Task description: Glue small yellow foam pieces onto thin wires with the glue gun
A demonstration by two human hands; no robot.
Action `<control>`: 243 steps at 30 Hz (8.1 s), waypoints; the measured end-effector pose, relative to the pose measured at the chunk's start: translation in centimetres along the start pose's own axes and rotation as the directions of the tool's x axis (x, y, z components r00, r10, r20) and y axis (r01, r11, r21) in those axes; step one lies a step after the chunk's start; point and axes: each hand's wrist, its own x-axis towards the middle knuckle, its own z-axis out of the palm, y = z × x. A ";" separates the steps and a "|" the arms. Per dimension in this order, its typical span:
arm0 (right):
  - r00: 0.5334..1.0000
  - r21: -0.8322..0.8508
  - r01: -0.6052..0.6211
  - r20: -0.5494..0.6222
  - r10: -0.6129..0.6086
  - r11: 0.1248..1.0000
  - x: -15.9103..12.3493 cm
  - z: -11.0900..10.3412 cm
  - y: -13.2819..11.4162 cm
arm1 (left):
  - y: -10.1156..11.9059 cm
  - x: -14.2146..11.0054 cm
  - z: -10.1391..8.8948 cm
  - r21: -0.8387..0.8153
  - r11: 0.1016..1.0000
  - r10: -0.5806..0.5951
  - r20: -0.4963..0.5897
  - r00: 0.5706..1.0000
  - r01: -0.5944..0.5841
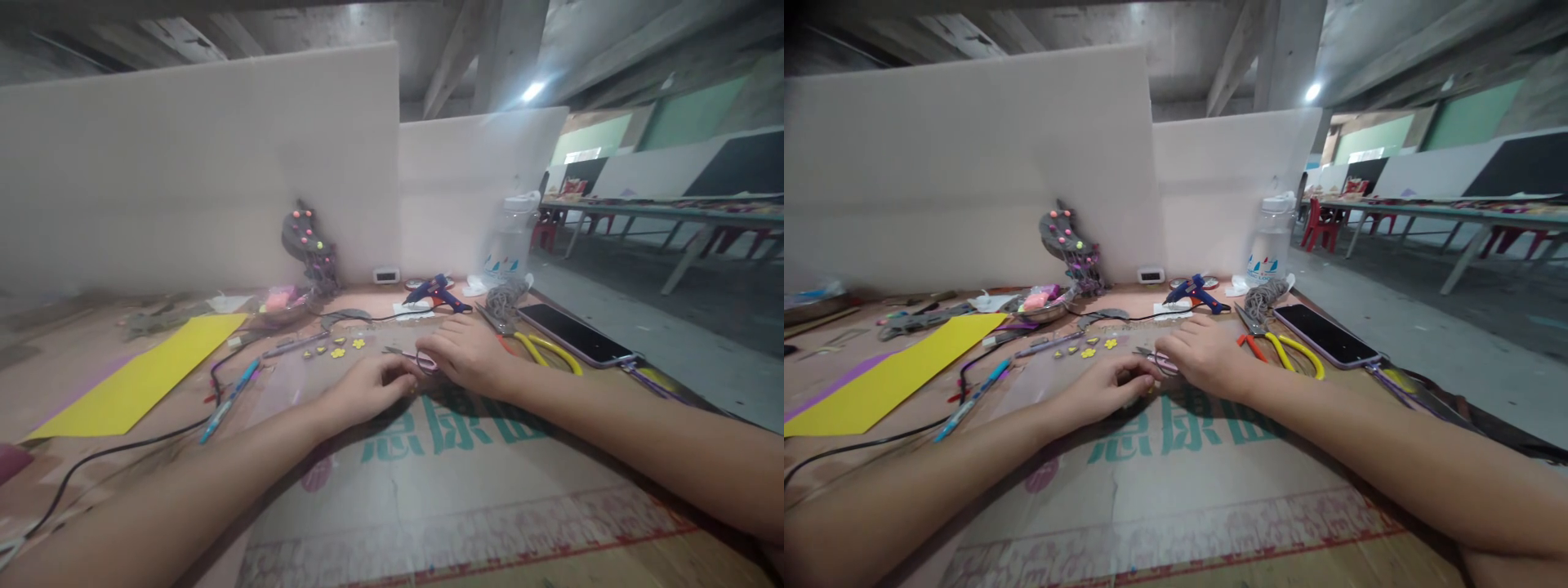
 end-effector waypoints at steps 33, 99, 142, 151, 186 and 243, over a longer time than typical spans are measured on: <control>0.994 -0.048 0.108 0.040 -0.106 0.993 0.5 -0.9 0.0 | 1.0 0.2 -0.9 -0.354 0.924 -0.057 0.254 0.965 0.148; 0.717 0.520 -0.687 0.371 0.590 0.508 0.9 0.1 -3.2 | -0.4 1.0 -1.2 -0.242 0.957 -0.215 -0.209 0.954 0.162; 0.695 0.523 -0.693 0.298 0.655 0.496 1.2 -0.1 -3.0 | -0.3 0.8 -0.9 -0.177 0.972 -0.195 -0.222 0.955 0.158; 0.767 0.363 -0.638 0.376 0.521 0.679 0.7 0.5 -2.5 | 1.0 -0.2 -0.7 -0.004 0.992 0.112 -0.394 0.912 -0.124; 0.658 0.685 -0.708 0.550 0.515 0.174 0.5 1.3 -2.6 | 0.9 0.1 -0.5 0.084 0.996 0.012 -0.195 0.981 0.005; 0.771 0.480 -0.632 0.308 0.557 0.609 1.0 -0.3 -3.0 | -0.2 0.3 -0.5 -0.167 0.983 -0.115 -0.196 0.974 0.082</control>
